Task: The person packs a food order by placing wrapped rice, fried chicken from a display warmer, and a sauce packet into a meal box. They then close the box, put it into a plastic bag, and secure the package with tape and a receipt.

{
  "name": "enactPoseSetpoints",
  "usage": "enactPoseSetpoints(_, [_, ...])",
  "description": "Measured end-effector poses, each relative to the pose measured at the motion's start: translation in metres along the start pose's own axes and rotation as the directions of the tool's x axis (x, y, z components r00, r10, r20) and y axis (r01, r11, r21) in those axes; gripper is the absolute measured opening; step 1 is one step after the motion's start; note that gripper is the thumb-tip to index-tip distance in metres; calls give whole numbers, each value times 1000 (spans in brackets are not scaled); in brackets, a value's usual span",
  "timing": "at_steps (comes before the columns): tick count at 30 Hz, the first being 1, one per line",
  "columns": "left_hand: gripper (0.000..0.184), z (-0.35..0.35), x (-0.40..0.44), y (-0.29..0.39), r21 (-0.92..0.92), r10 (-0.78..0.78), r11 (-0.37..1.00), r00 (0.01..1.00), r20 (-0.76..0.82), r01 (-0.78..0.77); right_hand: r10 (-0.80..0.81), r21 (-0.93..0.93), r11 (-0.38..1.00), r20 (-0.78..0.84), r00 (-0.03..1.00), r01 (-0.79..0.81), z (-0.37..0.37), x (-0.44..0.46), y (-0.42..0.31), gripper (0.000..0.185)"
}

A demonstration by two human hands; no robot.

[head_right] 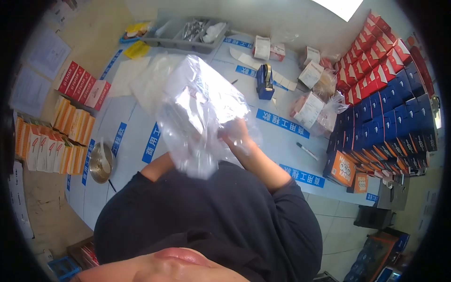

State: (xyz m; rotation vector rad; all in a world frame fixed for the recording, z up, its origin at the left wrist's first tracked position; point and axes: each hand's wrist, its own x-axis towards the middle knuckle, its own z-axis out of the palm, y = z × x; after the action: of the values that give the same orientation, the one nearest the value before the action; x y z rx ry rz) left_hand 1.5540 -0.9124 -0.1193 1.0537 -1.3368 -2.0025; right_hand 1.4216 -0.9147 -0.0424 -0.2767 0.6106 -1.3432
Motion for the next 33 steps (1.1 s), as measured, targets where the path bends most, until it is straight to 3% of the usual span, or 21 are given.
enactPoseSetpoints(2, [43,-13,-12,-14,-92,-120,988,992,41,123,147,177,978,-191,971,-113,-1,1,9,38])
enactPoseSetpoints(3, [44,-28,-19,-21,-59,-213,974,971,110,221,124,88,990,-147,981,-112,-62,27,33,38])
enactPoseSetpoints(6, [62,-81,-26,-31,308,-484,868,798,359,388,133,-53,987,-247,960,-151,-109,31,46,40])
enactPoseSetpoints(7, [67,-79,-39,-26,487,-115,866,993,-33,116,137,-97,982,-204,969,-160,-129,33,56,41])
enactPoseSetpoints(8, [73,-74,-53,-18,712,371,701,878,-304,-49,147,-142,975,-166,975,-172,-151,32,65,43])
enactPoseSetpoints(9, [75,-59,-60,13,866,544,479,823,-167,-141,173,-514,773,-394,903,-372,-171,35,65,41])
enactPoseSetpoints(10, [78,-39,-57,45,954,664,220,747,7,-204,185,-505,771,-407,894,-389,-169,37,61,41])
enactPoseSetpoints(12, [79,-6,-37,61,896,596,114,751,285,-430,323,-878,133,-400,858,-460,-139,38,41,45])
enactPoseSetpoints(13, [73,9,-20,57,918,365,124,878,310,-376,411,-937,-350,-157,898,-4,-134,35,30,50])
enactPoseSetpoints(14, [68,13,-4,52,940,116,109,943,311,-324,386,-899,-438,-201,900,-13,-109,25,17,53])
enactPoseSetpoints(15, [68,0,13,40,939,102,100,942,320,-329,418,-862,-508,-236,877,10,-128,27,16,60])
enactPoseSetpoints(17, [59,-21,46,9,912,-225,393,949,221,-119,642,-709,-666,-388,661,232,-112,8,-25,64])
enactPoseSetpoints(18, [49,-34,45,10,882,-125,466,982,142,-68,572,-592,-773,-495,654,229,-84,-10,-53,66])
enactPoseSetpoints(20, [44,-51,32,29,902,-3,429,998,60,-53,552,-626,-758,-463,694,185,-16,-42,-103,62])
enactPoseSetpoints(21, [44,-53,31,31,899,-15,434,998,67,-54,626,-778,-612,-370,687,139,14,-54,-120,59])
enactPoseSetpoints(22, [42,-55,31,32,890,-93,454,992,89,-37,680,-779,-585,-322,659,223,55,-66,-133,52])
enactPoseSetpoints(24, [39,-54,32,47,886,-172,462,978,114,-23,695,-675,-480,96,712,560,82,-74,-149,30])
enactPoseSetpoints(26, [36,-47,31,87,308,-168,951,838,519,0,551,-640,-526,244,798,559,91,-59,-157,25])
enactPoseSetpoints(27, [35,-51,33,111,9,86,994,814,575,-111,504,-614,-539,313,805,577,93,-49,-164,25])
enactPoseSetpoints(30, [34,-80,24,193,-605,689,675,654,312,-422,385,-573,-512,513,767,640,104,-26,-181,29])
enactPoseSetpoints(33, [35,-91,-3,238,-565,658,697,708,257,-443,331,-399,-572,686,647,716,134,-13,-200,26])
